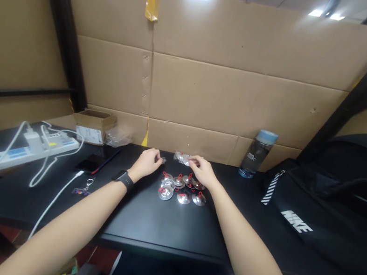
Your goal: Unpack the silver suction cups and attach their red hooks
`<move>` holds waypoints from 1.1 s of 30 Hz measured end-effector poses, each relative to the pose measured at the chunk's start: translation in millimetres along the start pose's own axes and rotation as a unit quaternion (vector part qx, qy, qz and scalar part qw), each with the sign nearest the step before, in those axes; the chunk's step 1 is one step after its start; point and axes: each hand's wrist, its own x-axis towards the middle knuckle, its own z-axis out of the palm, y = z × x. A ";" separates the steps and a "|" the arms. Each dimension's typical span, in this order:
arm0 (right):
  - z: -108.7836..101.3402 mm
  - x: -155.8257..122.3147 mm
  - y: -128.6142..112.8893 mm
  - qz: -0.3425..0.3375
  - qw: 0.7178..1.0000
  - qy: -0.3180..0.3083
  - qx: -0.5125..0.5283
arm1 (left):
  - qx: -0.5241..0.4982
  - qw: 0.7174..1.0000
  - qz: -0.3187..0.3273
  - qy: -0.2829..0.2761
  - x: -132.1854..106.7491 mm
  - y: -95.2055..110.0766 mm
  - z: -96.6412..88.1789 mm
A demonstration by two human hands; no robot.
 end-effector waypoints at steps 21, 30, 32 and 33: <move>34.1 -14.7 -54.2 -0.059 0.985 -0.070 0.146 | -0.197 0.976 0.021 0.091 -9.8 46.1 -10.1; 33.8 -11.0 -51.8 -0.115 0.992 0.027 0.041 | -0.220 0.972 0.026 0.076 -11.4 54.6 -11.0; 32.0 -10.1 -51.9 -0.128 0.991 0.034 0.026 | -0.244 0.966 0.005 0.087 -9.5 53.6 -7.3; 31.3 -10.0 -51.8 -0.134 0.990 0.031 0.020 | -0.266 0.959 -0.014 0.097 -7.8 51.7 -5.2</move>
